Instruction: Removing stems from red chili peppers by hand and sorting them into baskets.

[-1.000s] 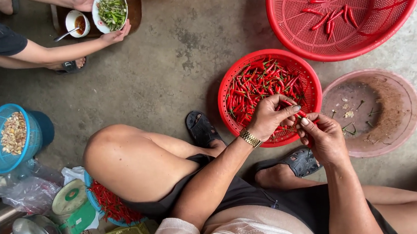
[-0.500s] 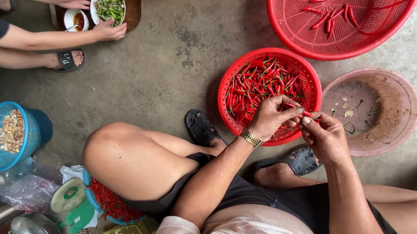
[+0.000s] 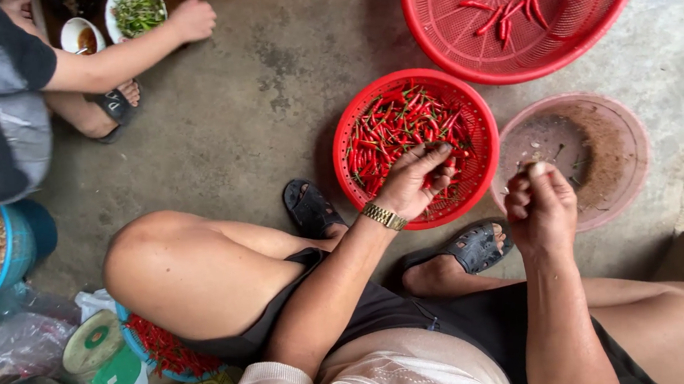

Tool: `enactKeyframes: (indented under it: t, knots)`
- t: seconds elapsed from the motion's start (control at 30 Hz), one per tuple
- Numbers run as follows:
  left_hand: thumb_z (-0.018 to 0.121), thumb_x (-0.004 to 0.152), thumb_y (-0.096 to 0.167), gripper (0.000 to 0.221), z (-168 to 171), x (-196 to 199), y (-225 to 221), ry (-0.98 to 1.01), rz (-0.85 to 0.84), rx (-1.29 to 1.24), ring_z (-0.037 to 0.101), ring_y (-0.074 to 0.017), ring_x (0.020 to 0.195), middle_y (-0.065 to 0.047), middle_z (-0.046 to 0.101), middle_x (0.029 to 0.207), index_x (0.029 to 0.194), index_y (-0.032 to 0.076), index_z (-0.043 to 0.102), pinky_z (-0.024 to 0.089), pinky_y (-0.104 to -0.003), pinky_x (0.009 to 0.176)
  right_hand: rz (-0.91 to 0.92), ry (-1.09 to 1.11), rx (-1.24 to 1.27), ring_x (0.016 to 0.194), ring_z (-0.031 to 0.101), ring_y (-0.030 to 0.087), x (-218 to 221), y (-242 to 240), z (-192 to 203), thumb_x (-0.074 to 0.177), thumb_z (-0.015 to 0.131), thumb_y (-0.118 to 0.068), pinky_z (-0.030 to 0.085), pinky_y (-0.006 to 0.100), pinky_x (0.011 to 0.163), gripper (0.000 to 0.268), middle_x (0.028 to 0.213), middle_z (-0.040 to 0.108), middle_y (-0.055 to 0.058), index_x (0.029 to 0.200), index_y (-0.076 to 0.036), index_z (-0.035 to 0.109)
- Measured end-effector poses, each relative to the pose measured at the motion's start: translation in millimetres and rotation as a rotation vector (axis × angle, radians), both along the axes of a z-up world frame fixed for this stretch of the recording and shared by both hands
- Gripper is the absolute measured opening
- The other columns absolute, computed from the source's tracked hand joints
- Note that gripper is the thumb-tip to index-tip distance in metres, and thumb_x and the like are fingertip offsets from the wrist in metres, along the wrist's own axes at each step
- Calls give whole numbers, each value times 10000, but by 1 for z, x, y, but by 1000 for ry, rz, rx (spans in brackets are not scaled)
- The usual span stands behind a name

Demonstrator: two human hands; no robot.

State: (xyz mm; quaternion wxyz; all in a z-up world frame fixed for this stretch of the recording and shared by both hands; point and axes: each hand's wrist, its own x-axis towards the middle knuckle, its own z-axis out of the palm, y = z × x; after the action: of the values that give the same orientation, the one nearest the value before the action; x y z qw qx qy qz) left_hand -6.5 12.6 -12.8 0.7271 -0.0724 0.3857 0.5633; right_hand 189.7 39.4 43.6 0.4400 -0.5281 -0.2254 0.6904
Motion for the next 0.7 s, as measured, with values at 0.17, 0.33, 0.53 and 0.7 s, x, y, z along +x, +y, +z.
enactKeyframes:
  t: [0.17,0.33,0.53,0.7]
  knots:
    - [689,983,134,82,6,-8,-5,-170,-14,87,649,-104,702,-49,688,829,1034,75,713,546,-164,550,-417,272,-331,553,384,10,38,11,-27,1112,505,-381,276,118,413,292,724,446,-44,1123,-122,642]
    - [674,1005,177,99,-6,1,-10,-234,-34,82,635,-95,704,-48,686,867,1046,97,716,532,-168,540,-468,297,-326,528,370,17,38,9,-27,1113,549,-341,267,130,417,260,694,471,-58,1038,-120,663]
    - [635,1022,284,207,-3,1,-9,-237,-74,42,588,-89,659,-37,631,831,929,100,612,492,-166,509,-476,277,-242,528,359,15,50,6,-40,1003,671,-429,269,128,447,283,655,425,-79,1054,-150,666]
    - [588,1030,258,217,-12,3,-11,-300,-78,34,633,-124,664,-54,667,837,869,112,592,529,-203,495,-414,309,-248,563,411,9,32,9,-25,1042,663,-370,305,115,452,237,708,483,-64,1067,-136,643]
